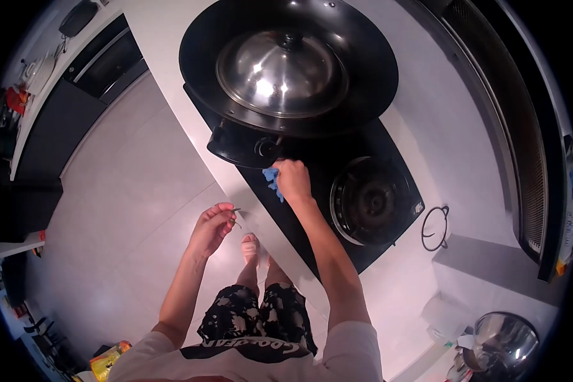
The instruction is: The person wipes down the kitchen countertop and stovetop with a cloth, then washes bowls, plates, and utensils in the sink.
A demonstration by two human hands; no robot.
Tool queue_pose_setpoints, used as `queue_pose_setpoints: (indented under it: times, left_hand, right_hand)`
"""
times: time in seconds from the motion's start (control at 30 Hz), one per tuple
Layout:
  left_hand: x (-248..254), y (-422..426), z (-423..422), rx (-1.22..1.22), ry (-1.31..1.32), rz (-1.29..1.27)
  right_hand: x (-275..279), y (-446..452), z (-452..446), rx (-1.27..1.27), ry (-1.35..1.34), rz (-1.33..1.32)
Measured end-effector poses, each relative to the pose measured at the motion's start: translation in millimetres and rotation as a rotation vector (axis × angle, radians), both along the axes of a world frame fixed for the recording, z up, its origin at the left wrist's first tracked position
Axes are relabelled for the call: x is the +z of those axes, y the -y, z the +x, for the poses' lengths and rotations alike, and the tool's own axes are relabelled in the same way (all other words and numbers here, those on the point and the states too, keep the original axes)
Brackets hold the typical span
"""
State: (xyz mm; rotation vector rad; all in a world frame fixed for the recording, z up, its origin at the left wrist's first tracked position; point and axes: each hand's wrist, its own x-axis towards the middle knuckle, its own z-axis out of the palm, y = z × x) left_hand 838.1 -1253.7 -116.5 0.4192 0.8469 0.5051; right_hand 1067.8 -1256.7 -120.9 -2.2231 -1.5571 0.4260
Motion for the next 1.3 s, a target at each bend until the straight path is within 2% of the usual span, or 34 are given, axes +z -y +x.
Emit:
queue_pose_setpoints:
  times: [0.03, 0.1, 0.17, 0.23, 0.3, 0.4, 0.5, 0.63, 0.77, 0.87, 0.97, 1.07, 1.13, 1.2, 1.3]
  left_hand:
    - [0, 1, 0, 0.003, -0.002, -0.003]
    - [-3, 0, -4, -0.016, 0.004, 0.013]
    - [-7, 0, -10, -0.009, -0.014, 0.018]
    - [-11, -1, -15, 0.009, -0.045, 0.012]
    - [-13, -1, -16, 0.032, -0.042, 0.010]
    - [-13, 4, -22, 0.034, -0.029, 0.014]
    - [-11, 7, -22, 0.034, -0.028, 0.006]
    - [-6, 11, -20, 0.023, -0.041, -0.009]
    - [-6, 11, -21, -0.018, -0.004, 0.013]
    - [-9, 10, -20, -0.034, -0.015, 0.016]
    - [-4, 8, -14, -0.036, -0.078, 0.006]
    - [-9, 8, -11, -0.053, -0.084, 0.012]
    - [-9, 7, -8, -0.061, -0.090, 0.015]
    - [-10, 9, -5, -0.067, -0.099, 0.018]
    - [-9, 10, -3, -0.077, -0.119, 0.036]
  right_hand:
    - [3, 0, -1, -0.064, 0.023, -0.014]
    - [-28, -1, 20, -0.177, 0.151, 0.057]
    - [-26, -6, 38, -0.205, 0.090, 0.213]
    - [-34, -22, 57, -0.314, 0.123, 0.124]
    - [-49, -41, 76, -0.316, 0.206, 0.345]
    - [-69, -42, 84, -0.246, 0.206, 0.310]
    - [-67, -8, 64, -0.125, 0.124, 0.541]
    - [-56, 59, 29, -0.093, -0.011, 0.415]
    - [-45, 121, -27, -0.278, 0.041, 0.335]
    - [-48, 149, -63, -0.260, -0.029, 0.344]
    - [-44, 129, -65, -0.146, -0.095, 0.297]
    - [-49, 86, -62, -0.017, -0.108, 0.376]
    - [-48, 55, -68, 0.009, -0.057, 0.300]
    - [-64, 23, -73, 0.029, 0.054, 0.349]
    - [-61, -22, -75, 0.064, -0.022, 0.341]
